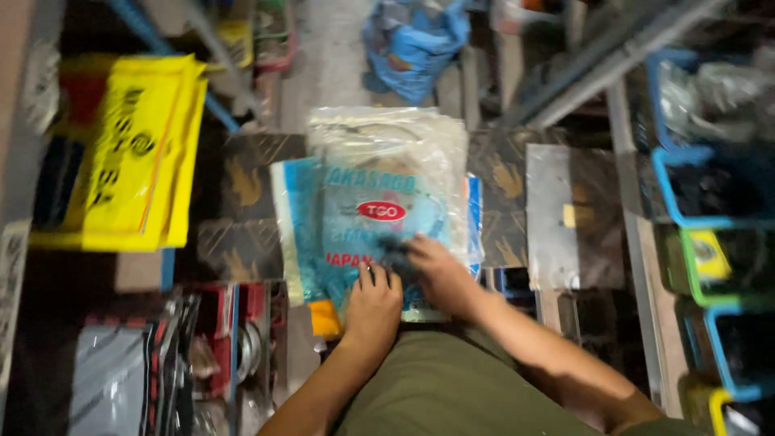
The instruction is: The person repeatedly wipes the surface of a plastic-wrapped motorcycle part package with a dark cloth. They lift the package from a shelf, clean it on a workbench, and return it to the shelf multiple times.
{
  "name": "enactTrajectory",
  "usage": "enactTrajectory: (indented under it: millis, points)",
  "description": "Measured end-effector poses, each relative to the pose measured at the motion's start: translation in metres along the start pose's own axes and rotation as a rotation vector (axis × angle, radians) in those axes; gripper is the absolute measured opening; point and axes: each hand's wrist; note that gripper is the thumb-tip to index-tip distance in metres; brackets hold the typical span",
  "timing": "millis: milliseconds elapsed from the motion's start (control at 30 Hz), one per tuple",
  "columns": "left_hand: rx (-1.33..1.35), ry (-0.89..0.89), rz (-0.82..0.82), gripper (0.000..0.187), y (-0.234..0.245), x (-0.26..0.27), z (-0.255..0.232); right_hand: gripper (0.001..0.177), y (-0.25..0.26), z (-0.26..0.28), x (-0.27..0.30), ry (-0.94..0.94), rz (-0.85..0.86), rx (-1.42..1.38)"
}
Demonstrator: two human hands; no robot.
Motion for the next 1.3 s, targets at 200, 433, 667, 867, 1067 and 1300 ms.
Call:
enactTrajectory:
  millis: [200, 433, 667, 867, 1067, 1300]
  points:
    - [0.018, -0.113, 0.159, 0.015, 0.011, -0.01, 0.009, 0.04, 0.046, 0.045, 0.016, -0.139, -0.109, -0.414]
    - [0.609, 0.069, 0.019, 0.072, 0.159, -0.059, 0.032, 0.048, 0.156, 0.077, 0.003, -0.426, -0.488, -0.371]
    - [1.15, 1.054, -0.019, 0.027, 0.195, -0.066, 0.048, 0.068, 0.148, 0.099, -0.033, 0.113, -0.481, -0.38]
    - [1.121, 1.156, 0.001, 0.031, 0.014, 0.001, 0.06, 0.032, 0.032, 0.083, -0.055, 0.329, -0.231, -0.083]
    - [1.207, 1.414, 0.018, 0.034, -0.052, 0.037, 0.047, 0.024, -0.008, 0.02, -0.074, 0.522, -0.332, 0.007]
    - [1.19, 1.5, -0.165, 0.036, -0.027, 0.036, 0.009, 0.043, -0.021, -0.061, -0.126, 0.125, -0.212, 0.34]
Point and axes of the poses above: each hand's wrist, its own x-axis away from the middle knuckle, its own y-axis out of the back of the hand, z = x × y, and after that the axes turned 8 degrees about x, right-handed
